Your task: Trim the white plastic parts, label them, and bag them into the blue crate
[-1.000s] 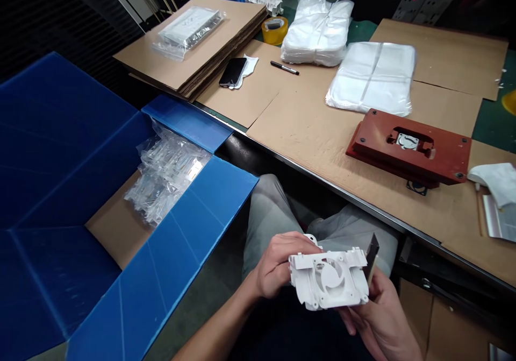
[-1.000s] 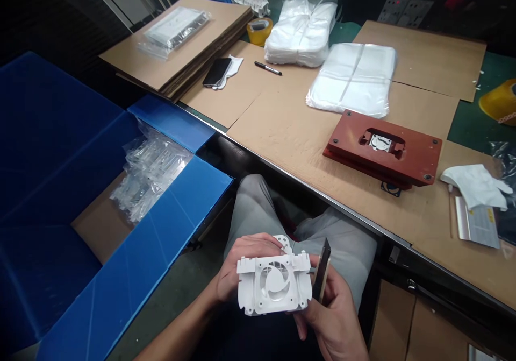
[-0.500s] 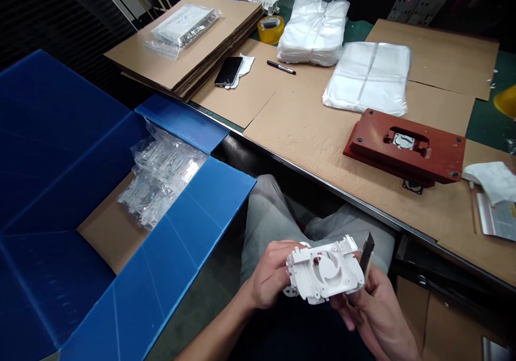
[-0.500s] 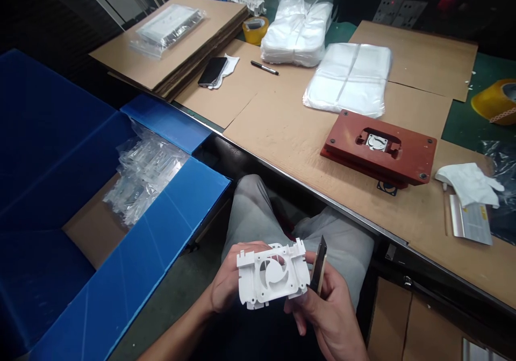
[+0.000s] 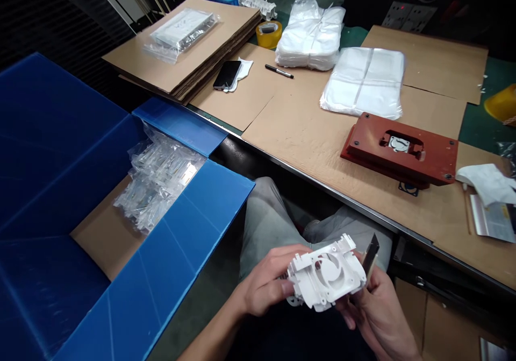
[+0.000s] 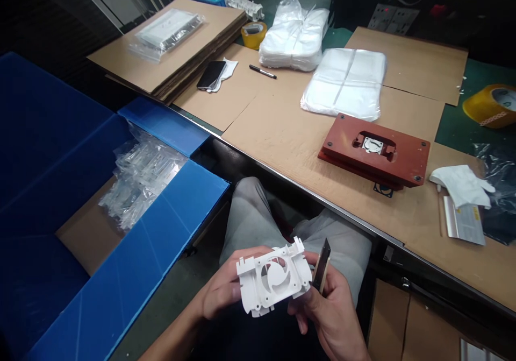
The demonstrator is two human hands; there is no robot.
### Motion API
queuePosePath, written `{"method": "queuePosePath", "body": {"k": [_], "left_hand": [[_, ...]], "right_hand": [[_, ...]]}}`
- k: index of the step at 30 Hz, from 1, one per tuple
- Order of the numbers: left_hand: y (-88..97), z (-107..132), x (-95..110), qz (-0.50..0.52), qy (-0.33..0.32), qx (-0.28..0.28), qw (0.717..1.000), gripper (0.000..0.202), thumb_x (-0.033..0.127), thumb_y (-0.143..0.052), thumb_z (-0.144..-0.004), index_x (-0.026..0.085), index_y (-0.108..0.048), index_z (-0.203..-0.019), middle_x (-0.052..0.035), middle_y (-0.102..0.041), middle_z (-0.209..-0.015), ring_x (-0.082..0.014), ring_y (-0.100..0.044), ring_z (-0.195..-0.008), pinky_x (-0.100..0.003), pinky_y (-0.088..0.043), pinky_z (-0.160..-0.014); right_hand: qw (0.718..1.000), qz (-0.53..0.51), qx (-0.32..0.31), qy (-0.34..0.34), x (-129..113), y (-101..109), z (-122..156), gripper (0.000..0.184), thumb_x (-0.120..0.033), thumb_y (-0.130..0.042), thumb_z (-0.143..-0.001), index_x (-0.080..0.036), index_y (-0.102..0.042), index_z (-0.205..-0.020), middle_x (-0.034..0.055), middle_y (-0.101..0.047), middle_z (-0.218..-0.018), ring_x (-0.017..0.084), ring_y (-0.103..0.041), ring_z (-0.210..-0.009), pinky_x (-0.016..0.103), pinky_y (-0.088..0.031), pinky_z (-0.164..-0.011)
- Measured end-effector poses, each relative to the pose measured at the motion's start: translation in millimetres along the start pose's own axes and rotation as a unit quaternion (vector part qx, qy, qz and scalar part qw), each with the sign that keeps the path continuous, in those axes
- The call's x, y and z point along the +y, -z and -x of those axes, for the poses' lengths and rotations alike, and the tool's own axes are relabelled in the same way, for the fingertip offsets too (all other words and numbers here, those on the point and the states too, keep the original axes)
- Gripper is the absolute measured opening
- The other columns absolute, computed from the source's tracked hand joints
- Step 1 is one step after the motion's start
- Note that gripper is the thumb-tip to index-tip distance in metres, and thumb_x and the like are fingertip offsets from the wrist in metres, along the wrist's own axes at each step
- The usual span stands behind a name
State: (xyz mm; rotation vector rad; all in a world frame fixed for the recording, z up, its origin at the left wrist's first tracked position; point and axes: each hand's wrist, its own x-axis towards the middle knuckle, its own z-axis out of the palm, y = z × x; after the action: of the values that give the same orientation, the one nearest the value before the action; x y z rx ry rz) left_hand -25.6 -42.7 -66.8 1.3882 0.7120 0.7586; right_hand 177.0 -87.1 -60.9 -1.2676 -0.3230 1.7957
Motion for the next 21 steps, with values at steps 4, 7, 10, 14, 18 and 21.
{"method": "queuePosePath", "body": {"k": [4, 7, 10, 14, 18, 21], "left_hand": [[4.4, -4, 5, 0.005, 0.04, -0.055, 0.998, 0.068, 0.055, -0.071, -0.073, 0.018, -0.061, -0.13, -0.0161, -0.059, -0.135, -0.0424, -0.048, -0.13, -0.05, -0.042, -0.106], [2.2, 0, -2, 0.053, 0.073, -0.081, 0.993, 0.073, 0.059, -0.071, -0.074, 0.022, -0.057, -0.136, -0.0137, -0.063, -0.131, -0.0424, -0.049, -0.131, -0.05, -0.043, -0.106], [0.3, 10, -23, 0.103, 0.12, -0.079, 0.984, 0.073, 0.07, -0.066, -0.075, 0.023, -0.063, -0.131, -0.0141, -0.066, -0.129, -0.043, -0.053, -0.128, -0.053, -0.044, -0.105], [0.3, 18, -46, 0.169, 0.151, 0.077, 0.971, 0.087, 0.081, -0.063, -0.067, 0.021, -0.064, -0.131, -0.018, -0.062, -0.136, -0.0449, -0.05, -0.131, -0.06, -0.036, -0.111], [-0.7, 12, -32, 0.286, 0.085, 0.216, 0.93, 0.096, 0.09, -0.034, -0.074, 0.017, -0.067, -0.126, -0.0191, -0.067, -0.129, -0.0416, -0.046, -0.137, -0.058, -0.033, -0.115], [-4.9, 11, -17, 0.273, 0.047, 0.308, 0.91, 0.101, 0.093, -0.036, -0.07, 0.018, -0.066, -0.129, -0.0163, -0.07, -0.125, -0.0393, -0.044, -0.139, -0.053, -0.037, -0.115]], "right_hand": [[0.998, 0.041, -0.044, -0.018, -2, 5, -10, 0.056, -0.052, -0.085, -0.071, -0.014, -0.062, -0.105, -0.0018, -0.06, -0.053, 0.01, -0.055, -0.043, 0.014, -0.037, -0.032], [0.995, 0.068, -0.061, -0.031, -1, 0, -20, 0.065, -0.059, -0.08, -0.073, -0.01, -0.06, -0.112, -0.0006, -0.061, -0.052, 0.008, -0.05, -0.038, 0.014, -0.033, -0.033], [0.993, 0.086, -0.075, -0.036, -2, -8, -33, 0.076, -0.067, -0.073, -0.076, -0.01, -0.054, -0.123, -0.0008, -0.062, -0.052, 0.005, -0.043, -0.033, 0.015, -0.027, -0.033], [0.984, 0.159, -0.051, 0.061, -22, -9, -38, 0.067, -0.064, -0.058, -0.09, -0.018, -0.046, -0.137, -0.0011, -0.063, -0.073, 0.006, -0.046, -0.045, 0.016, -0.033, -0.04], [0.893, 0.408, -0.04, 0.187, -57, 7, -22, 0.036, -0.048, -0.046, -0.102, -0.029, -0.059, -0.13, 0.0024, -0.064, -0.098, 0.014, -0.062, -0.084, 0.025, -0.051, -0.076], [0.774, 0.573, -0.065, 0.261, -77, 20, -6, 0.031, -0.04, -0.051, -0.101, -0.035, -0.061, -0.13, 0.0023, -0.064, -0.108, 0.017, -0.063, -0.096, 0.026, -0.049, -0.081]]}}
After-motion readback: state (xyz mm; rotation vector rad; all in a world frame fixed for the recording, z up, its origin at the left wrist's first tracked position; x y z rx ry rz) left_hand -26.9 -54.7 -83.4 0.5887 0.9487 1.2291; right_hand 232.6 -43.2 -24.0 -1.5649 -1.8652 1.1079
